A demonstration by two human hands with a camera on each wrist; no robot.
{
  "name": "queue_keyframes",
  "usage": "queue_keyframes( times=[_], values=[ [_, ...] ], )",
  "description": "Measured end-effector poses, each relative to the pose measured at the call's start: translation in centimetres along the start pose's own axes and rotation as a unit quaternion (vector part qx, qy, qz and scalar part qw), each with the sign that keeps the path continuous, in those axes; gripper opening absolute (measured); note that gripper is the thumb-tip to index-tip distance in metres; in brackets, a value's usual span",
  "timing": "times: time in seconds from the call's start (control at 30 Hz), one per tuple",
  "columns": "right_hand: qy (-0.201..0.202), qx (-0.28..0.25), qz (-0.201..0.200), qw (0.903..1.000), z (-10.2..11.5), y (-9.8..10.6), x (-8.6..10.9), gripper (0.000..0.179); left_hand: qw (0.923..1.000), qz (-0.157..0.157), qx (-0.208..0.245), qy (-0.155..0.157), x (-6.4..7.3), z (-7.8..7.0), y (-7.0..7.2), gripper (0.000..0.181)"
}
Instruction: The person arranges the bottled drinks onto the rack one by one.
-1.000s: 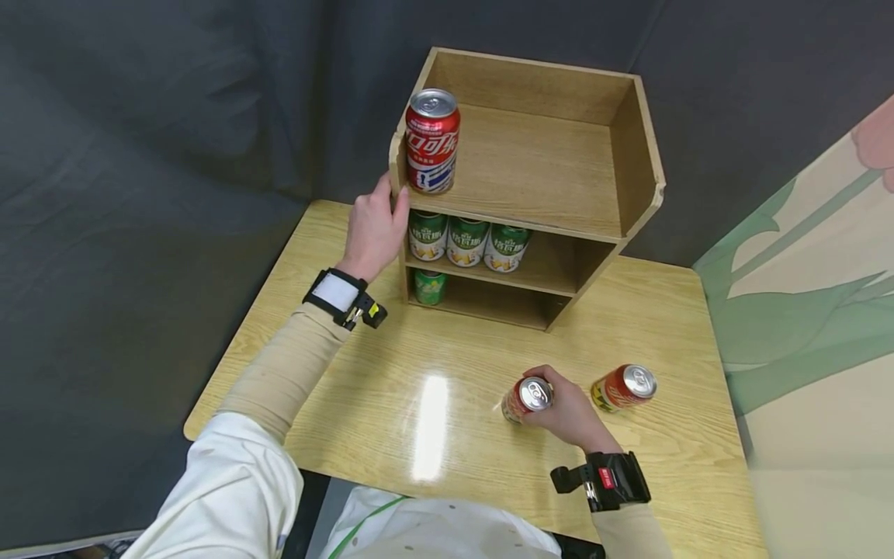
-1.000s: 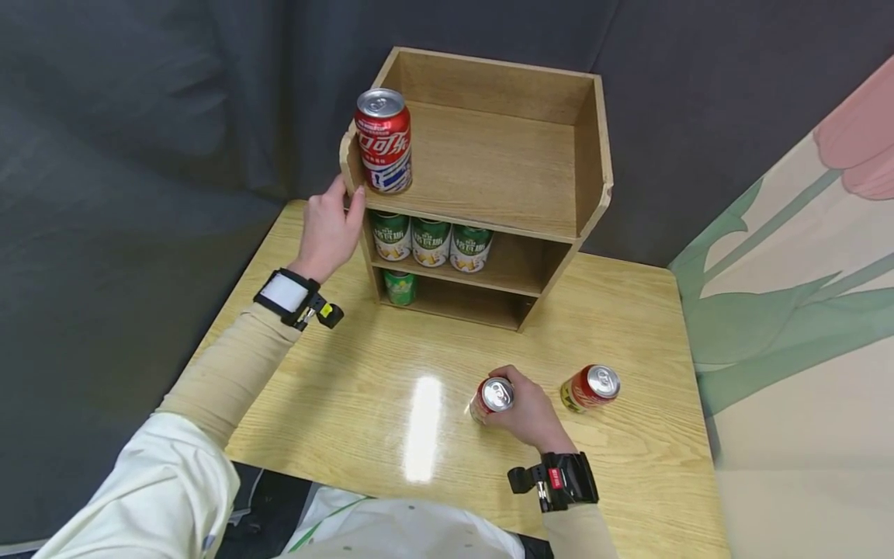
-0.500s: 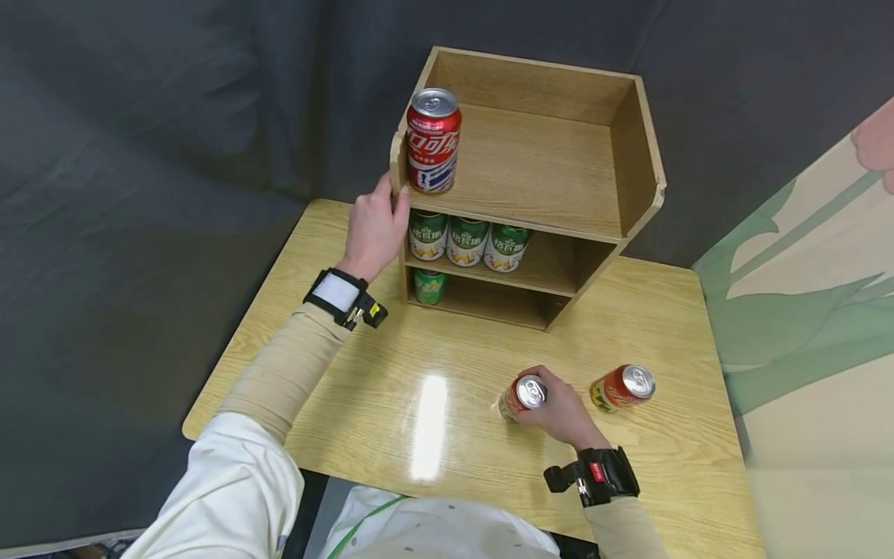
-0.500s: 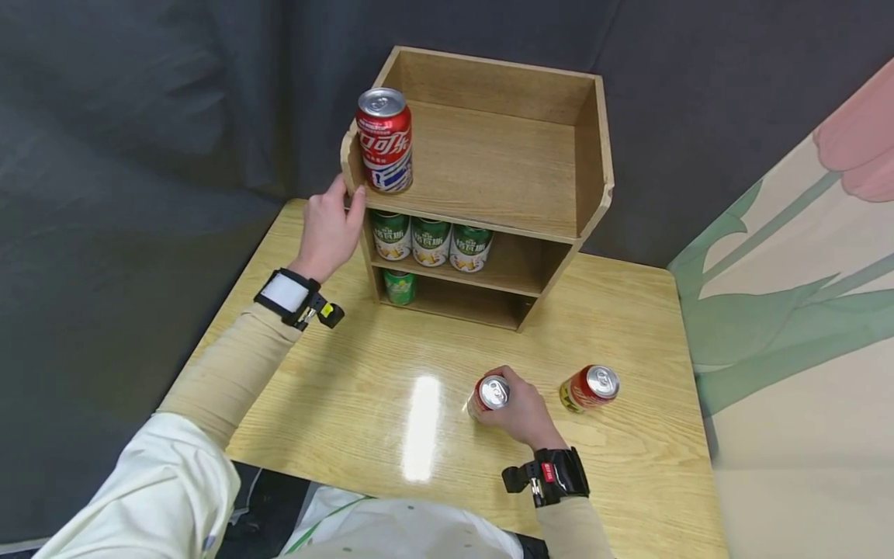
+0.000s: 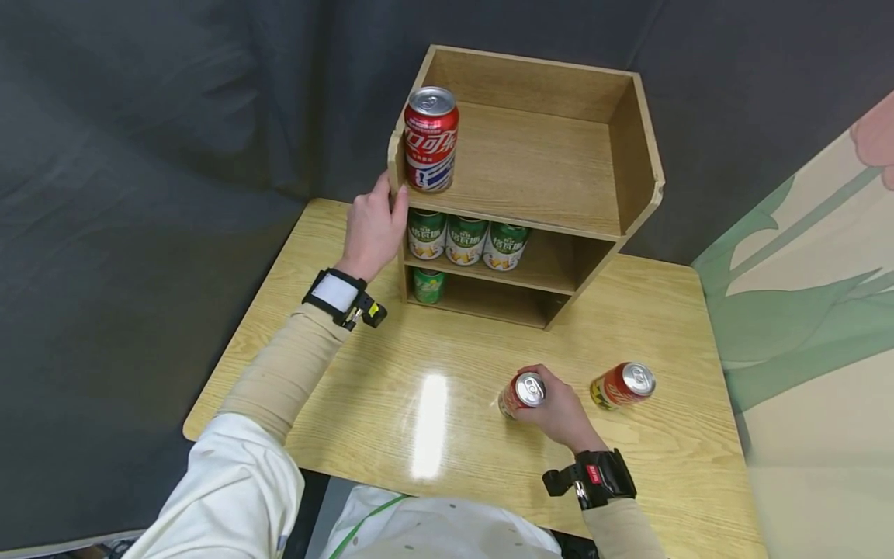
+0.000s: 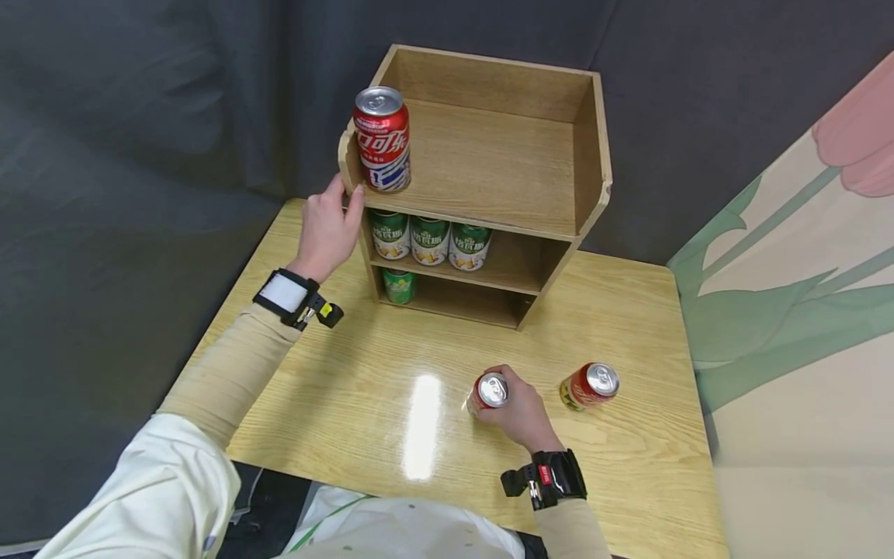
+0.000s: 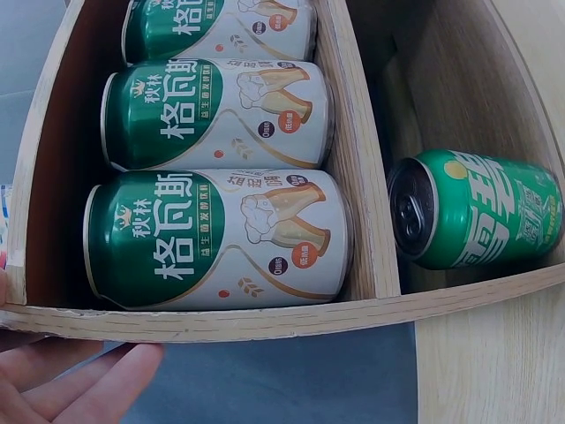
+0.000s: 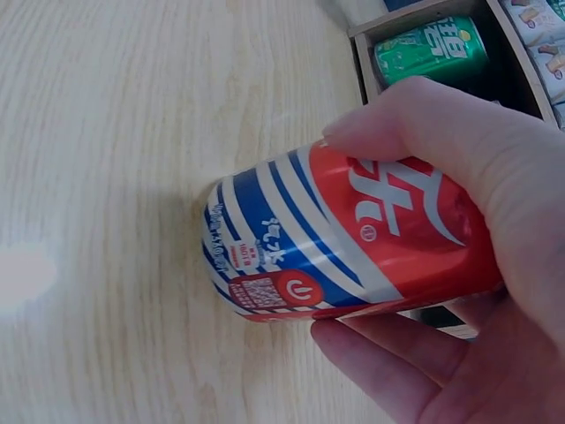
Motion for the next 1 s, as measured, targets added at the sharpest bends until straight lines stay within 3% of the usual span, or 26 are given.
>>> queue_keyframes(
  times=[0.27, 0.67, 1.0],
  values=[
    [0.010, 0.008, -0.011, 0.9999, 0.3, -0.2, 0.3, 0.068, 0.9999, -0.004, -0.010, -0.003, -0.1, 0.1, 0.0, 0.034],
    [-0.009, 0.005, -0.033, 0.9994, 0.9, -1.0, 1.1, 0.076, 0.9999, -0.003, -0.009, -0.005, 0.0, 0.1, 0.1, 0.034],
    [0.020, 0.045, -0.036, 0.9981, 1.8, -1.3, 1.1, 0.076, 0.9999, 0.002, -0.014, -0.003, 0.0, 0.0, 0.0, 0.034]
  ],
)
Point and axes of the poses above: each hand's wrist, its own x-axis away from the middle knuckle, its own y-axis out of the back of the hand, z = x × y, the point moved 5 cm from there along -x, towards the middle knuckle, and after that the axes turned 1 degree about x, right-handed, at the moved point
